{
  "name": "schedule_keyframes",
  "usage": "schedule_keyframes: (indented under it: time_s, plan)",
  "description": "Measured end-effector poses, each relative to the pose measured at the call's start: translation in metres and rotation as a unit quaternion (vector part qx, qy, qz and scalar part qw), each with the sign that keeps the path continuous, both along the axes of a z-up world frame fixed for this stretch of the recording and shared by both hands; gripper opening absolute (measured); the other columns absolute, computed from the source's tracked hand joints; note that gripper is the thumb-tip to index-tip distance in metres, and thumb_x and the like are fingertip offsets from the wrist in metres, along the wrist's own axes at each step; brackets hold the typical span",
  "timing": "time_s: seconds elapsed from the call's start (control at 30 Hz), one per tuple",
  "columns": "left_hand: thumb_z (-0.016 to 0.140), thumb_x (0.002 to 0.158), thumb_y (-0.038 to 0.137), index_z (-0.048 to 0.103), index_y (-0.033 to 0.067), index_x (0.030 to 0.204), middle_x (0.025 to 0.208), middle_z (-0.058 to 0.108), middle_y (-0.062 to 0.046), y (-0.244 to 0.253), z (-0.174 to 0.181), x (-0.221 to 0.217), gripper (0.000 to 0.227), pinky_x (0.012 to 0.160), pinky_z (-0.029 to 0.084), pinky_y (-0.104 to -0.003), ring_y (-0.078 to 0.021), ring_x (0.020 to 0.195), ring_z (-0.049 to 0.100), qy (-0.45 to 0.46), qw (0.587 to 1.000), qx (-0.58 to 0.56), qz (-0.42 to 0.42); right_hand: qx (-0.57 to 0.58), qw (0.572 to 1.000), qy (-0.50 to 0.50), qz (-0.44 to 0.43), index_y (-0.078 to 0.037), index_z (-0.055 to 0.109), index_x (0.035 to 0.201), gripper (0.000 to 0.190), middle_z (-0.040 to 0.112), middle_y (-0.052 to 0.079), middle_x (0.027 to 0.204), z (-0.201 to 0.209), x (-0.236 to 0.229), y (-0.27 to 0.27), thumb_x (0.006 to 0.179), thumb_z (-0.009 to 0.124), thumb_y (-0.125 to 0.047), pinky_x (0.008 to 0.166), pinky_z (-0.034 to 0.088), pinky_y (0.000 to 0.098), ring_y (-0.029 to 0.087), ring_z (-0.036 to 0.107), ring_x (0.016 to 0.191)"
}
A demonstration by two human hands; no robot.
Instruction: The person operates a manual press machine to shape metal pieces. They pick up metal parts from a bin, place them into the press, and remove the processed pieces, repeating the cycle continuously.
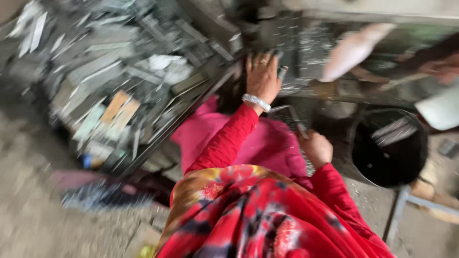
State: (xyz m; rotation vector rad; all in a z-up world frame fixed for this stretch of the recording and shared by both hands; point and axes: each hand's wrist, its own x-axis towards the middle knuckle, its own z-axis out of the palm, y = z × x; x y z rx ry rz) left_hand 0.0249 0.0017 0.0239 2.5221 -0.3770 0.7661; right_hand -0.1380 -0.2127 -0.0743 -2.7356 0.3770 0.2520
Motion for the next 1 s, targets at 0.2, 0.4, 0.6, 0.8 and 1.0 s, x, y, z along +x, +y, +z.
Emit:
schedule_keyframes:
  time_s: [0.2, 0.4, 0.6, 0.8, 1.0]
  plan:
    - [0.066, 0.088, 0.009, 0.069, 0.0177, 0.125, 0.112, 0.07, -0.007, 0.137, -0.02, -0.034, 0.039, 0.099, 0.041, -0.051, -0.0265, 0.111, 0.062, 0.111, 0.986, 0.025, 0.12, -0.038, 0.971, -0.231, 0.059, -0.009, 0.068, 0.105, 0.037, 0.072, 0.02, 0.092, 0.061, -0.009, 0.016, 0.099, 0.069, -0.045, 0.067, 0.054, 0.0499, 0.04, 0.07, 0.08]
    - [0.069, 0.09, 0.012, 0.065, 0.0111, 0.13, 0.138, 0.055, -0.019, 0.215, -0.05, -0.021, 0.04, 0.107, 0.042, -0.063, -0.0419, 0.128, 0.051, 0.1, 0.967, 0.15, 0.182, 0.002, 0.957, -0.283, 0.07, -0.011, 0.069, 0.106, 0.024, 0.072, 0.011, 0.099, 0.137, 0.024, 0.02, 0.105, 0.074, -0.034, 0.069, 0.053, 0.0452, 0.033, 0.071, 0.081]
    - [0.08, 0.067, 0.018, 0.065, 0.0082, 0.128, 0.13, 0.06, -0.027, 0.215, -0.017, -0.011, 0.063, 0.095, 0.049, -0.059, -0.0516, 0.12, 0.054, 0.184, 0.967, 0.078, 0.155, -0.056, 0.961, -0.253, 0.1, -0.01, 0.07, 0.099, 0.029, 0.073, 0.011, 0.097, 0.165, 0.035, 0.03, 0.103, 0.072, -0.039, 0.068, 0.052, 0.0465, 0.035, 0.071, 0.08]
    - [0.065, 0.084, 0.01, 0.073, 0.0149, 0.1, 0.094, 0.075, -0.014, 0.167, 0.007, -0.007, 0.018, 0.082, 0.054, -0.05, -0.0383, 0.095, 0.071, 0.152, 0.98, 0.105, 0.078, -0.094, 0.962, -0.238, 0.097, -0.008, 0.068, 0.102, 0.034, 0.073, 0.013, 0.095, 0.163, 0.037, 0.033, 0.102, 0.07, -0.042, 0.067, 0.053, 0.0485, 0.036, 0.071, 0.081]
    - [0.063, 0.084, 0.008, 0.057, 0.0091, 0.138, 0.109, 0.072, -0.019, 0.03, 0.009, 0.017, 0.055, 0.086, 0.053, -0.053, -0.041, 0.101, 0.068, 0.162, 0.987, -0.009, 0.009, -0.09, 0.966, -0.226, 0.091, -0.01, 0.068, 0.102, 0.032, 0.072, 0.013, 0.094, 0.161, 0.037, 0.035, 0.1, 0.068, -0.042, 0.069, 0.054, 0.0496, 0.037, 0.072, 0.081]
